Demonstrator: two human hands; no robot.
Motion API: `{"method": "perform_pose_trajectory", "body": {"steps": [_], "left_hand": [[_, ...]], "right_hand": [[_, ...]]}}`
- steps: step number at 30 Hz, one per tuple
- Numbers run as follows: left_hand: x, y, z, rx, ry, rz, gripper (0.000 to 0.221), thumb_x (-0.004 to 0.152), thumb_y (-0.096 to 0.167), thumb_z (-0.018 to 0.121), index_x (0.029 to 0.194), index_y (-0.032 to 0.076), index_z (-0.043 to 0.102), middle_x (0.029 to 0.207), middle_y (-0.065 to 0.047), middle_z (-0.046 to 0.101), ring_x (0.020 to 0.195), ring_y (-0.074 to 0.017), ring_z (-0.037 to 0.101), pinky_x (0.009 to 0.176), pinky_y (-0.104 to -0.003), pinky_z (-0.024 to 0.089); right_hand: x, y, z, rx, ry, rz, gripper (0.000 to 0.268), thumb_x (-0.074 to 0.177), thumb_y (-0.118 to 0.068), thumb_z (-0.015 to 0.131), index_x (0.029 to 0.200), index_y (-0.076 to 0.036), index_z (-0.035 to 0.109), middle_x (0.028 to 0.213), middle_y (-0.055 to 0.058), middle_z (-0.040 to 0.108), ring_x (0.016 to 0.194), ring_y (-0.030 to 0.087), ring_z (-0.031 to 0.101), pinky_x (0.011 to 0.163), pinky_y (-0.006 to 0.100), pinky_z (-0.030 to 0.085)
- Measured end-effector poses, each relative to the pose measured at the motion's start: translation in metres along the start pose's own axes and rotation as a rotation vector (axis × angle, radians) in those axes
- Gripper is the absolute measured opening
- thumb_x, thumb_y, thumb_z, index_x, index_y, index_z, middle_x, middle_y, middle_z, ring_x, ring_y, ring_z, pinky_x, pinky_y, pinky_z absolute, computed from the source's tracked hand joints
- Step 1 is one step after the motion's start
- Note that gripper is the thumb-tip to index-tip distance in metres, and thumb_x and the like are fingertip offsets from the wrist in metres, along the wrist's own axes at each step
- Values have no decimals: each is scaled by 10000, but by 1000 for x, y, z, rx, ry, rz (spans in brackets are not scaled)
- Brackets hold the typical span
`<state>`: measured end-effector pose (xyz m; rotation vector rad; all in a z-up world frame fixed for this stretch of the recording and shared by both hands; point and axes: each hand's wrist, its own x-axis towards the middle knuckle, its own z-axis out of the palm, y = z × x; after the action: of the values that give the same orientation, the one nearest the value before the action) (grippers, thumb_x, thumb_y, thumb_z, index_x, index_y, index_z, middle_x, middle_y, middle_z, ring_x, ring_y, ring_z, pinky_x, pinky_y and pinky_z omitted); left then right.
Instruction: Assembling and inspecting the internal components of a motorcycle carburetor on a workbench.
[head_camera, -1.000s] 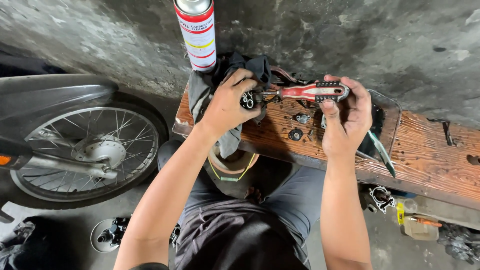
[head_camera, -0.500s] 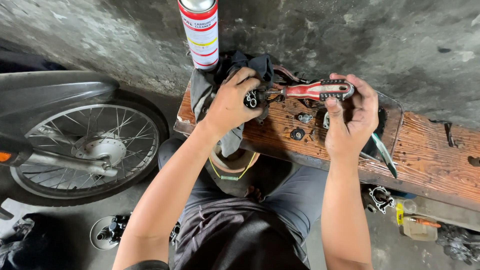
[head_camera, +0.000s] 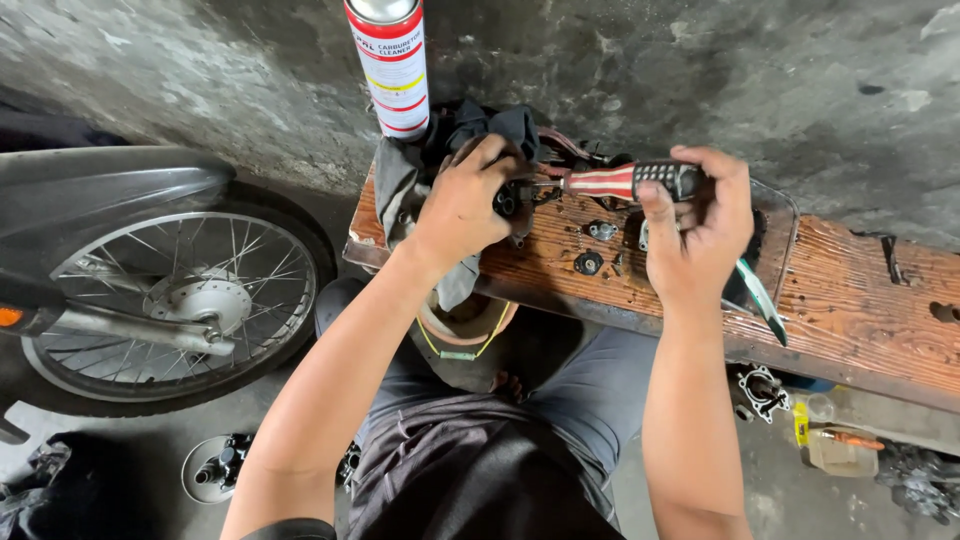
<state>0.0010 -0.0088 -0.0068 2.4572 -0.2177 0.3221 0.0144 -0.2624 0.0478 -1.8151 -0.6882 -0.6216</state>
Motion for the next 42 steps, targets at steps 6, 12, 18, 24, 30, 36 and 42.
{"method": "perform_pose_trajectory", "body": {"steps": [6, 12, 18, 24, 30, 36, 42], "left_hand": [[5, -8, 11, 7, -6, 62, 541, 740, 314, 862, 1222, 127, 701, 1359, -51, 560, 1218, -493, 565, 1033, -795, 367], [1, 17, -11, 22, -81, 67, 655, 741, 205, 872, 1338, 151, 609, 1331, -89, 560, 1213, -488, 574, 1066, -774, 361], [-1, 17, -6, -10, -40, 52, 650, 741, 183, 905, 1215, 144, 462, 1171, -159, 598, 1108, -577, 606, 1007, -816, 373], [0, 18, -2, 10, -21, 86, 577, 764, 184, 885, 1162, 141, 469, 1173, -171, 596, 1144, -556, 583, 980, -755, 435], [0, 21, -7, 95, -79, 119, 699, 808, 213, 863, 1354, 95, 443, 1278, -207, 566, 1179, -559, 572, 988, -756, 442], [-5, 26, -42, -100, -128, 176, 607, 670, 305, 891, 1180, 138, 606, 1501, -100, 507, 1336, -471, 503, 1043, -676, 441], [-14, 33, -52, -187, -174, 161, 461, 807, 132, 810, 1247, 121, 672, 1557, -120, 466, 1421, -469, 391, 1092, -703, 348]], "right_hand": [[17, -12, -26, -76, -307, 125, 533, 1075, -406, 556, 1301, 42, 375, 1028, 281, 581, 789, 293, 593, 580, 410, 516], [14, -20, -42, -391, -375, 183, 212, 1105, -292, 613, 1096, -100, 703, 701, 129, 662, 577, 327, 617, 571, 418, 454], [5, -6, -41, -376, -291, 231, 432, 1159, -386, 564, 805, -151, 642, 472, 26, 462, 453, 156, 434, 523, 293, 369], [5, -34, -38, 9, -335, 367, 178, 1101, -130, 480, 1171, -18, 600, 483, 33, 502, 452, 148, 480, 498, 292, 413], [-3, -24, -34, 102, -249, 490, 246, 1088, -202, 446, 1294, -101, 534, 588, -16, 376, 532, 90, 402, 523, 247, 386], [-15, -10, -34, -114, -115, 372, 266, 1158, -306, 547, 1061, -67, 614, 519, 49, 455, 486, 146, 514, 527, 282, 416], [-20, -11, -35, 33, -171, 368, 238, 1087, -125, 468, 1309, -42, 438, 617, 40, 452, 516, 150, 506, 528, 301, 473]]}}
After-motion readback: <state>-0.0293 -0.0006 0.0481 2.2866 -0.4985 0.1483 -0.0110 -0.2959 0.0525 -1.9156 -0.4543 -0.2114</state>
